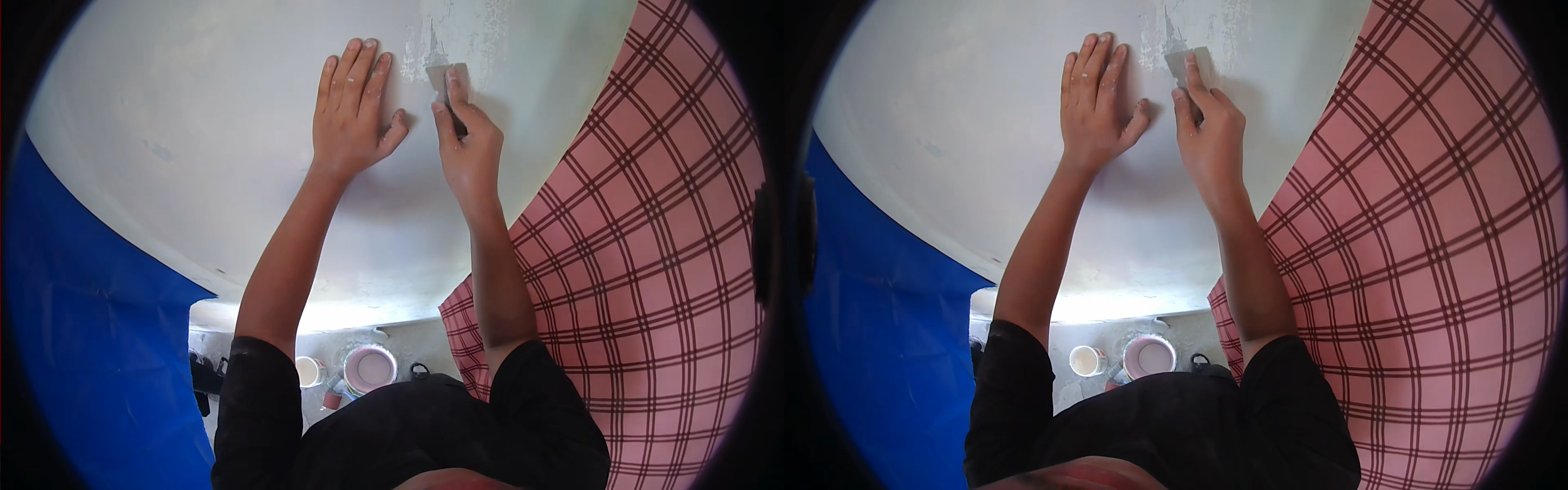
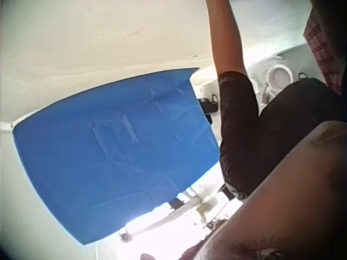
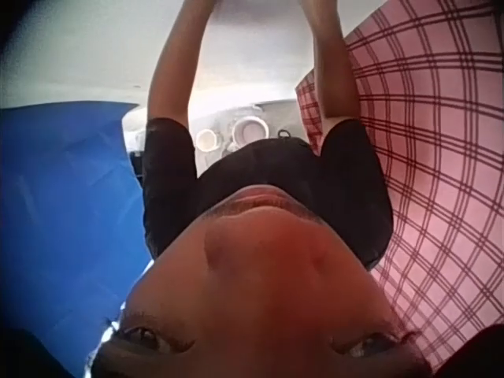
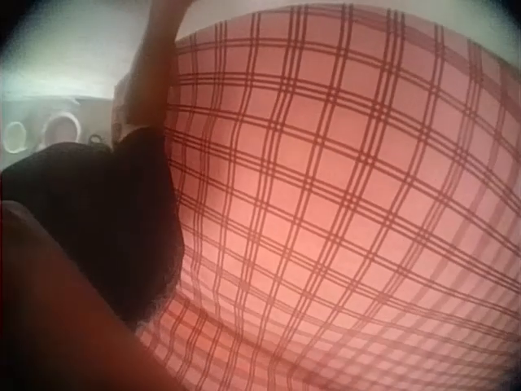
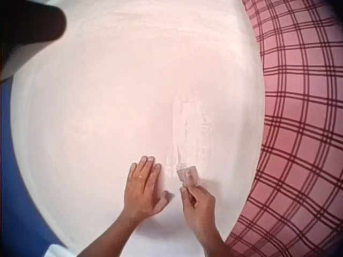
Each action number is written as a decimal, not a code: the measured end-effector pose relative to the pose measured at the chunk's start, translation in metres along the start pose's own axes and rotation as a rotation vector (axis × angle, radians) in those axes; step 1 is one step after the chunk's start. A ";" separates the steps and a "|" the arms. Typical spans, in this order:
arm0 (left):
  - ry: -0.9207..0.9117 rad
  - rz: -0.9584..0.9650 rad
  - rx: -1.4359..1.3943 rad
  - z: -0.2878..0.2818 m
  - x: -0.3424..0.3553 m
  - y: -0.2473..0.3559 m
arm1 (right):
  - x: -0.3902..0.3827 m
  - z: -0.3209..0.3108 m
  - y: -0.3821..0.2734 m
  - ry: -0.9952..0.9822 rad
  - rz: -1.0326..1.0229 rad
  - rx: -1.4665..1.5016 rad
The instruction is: Patching a wall using a putty knife and filler.
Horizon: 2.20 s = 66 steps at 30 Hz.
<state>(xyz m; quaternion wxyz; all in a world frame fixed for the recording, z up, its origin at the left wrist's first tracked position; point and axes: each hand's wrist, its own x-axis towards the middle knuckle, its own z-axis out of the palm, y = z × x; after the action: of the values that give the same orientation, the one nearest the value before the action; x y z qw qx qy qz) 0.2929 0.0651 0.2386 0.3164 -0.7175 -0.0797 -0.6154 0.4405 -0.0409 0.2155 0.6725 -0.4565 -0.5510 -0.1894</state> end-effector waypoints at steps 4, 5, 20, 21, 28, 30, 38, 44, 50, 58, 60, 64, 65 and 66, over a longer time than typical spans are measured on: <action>0.004 -0.018 0.014 -0.011 -0.004 0.002 | -0.006 0.004 -0.012 0.012 -0.026 -0.059; 0.001 -0.028 0.011 -0.011 -0.006 0.002 | -0.007 0.006 -0.012 0.034 -0.025 -0.055; 0.023 -0.096 0.038 -0.014 -0.014 -0.015 | 0.007 0.039 -0.004 0.112 -0.182 0.050; 0.019 -0.101 0.041 -0.013 -0.015 -0.016 | 0.008 0.041 -0.003 0.105 -0.180 0.049; 0.020 -0.113 0.046 -0.017 -0.025 -0.035 | 0.002 0.054 -0.012 -0.001 -0.038 0.052; 0.018 -0.118 0.043 -0.019 -0.026 -0.036 | 0.002 0.058 -0.013 0.042 -0.116 0.043; 0.034 -0.116 0.039 -0.031 -0.026 -0.034 | -0.002 0.059 -0.022 0.049 -0.115 0.029; 0.025 -0.127 0.037 -0.033 -0.028 -0.042 | -0.006 0.060 -0.029 -0.031 -0.009 0.009; 0.039 -0.120 0.008 -0.022 -0.033 -0.047 | 0.000 0.071 -0.018 0.045 -0.117 0.004; 0.063 -0.066 0.023 -0.020 -0.042 -0.065 | 0.002 0.089 -0.020 0.034 -0.092 0.008; 0.068 -0.076 0.016 -0.024 -0.046 -0.070 | -0.002 0.094 -0.026 0.042 -0.119 -0.025; 0.085 -0.083 0.011 -0.038 -0.058 -0.081 | -0.011 0.104 -0.042 -0.008 -0.065 -0.058; 0.088 -0.085 0.012 -0.041 -0.060 -0.082 | -0.012 0.106 -0.045 -0.006 -0.067 -0.069; 0.090 -0.089 0.011 -0.044 -0.061 -0.082 | -0.015 0.107 -0.047 -0.007 -0.069 -0.068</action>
<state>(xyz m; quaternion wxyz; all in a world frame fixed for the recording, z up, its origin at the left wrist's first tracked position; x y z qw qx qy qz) 0.2006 0.1223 0.2125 0.2961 -0.6832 -0.1008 -0.6599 0.3390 0.0196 0.2184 0.6475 -0.4605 -0.5621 -0.2297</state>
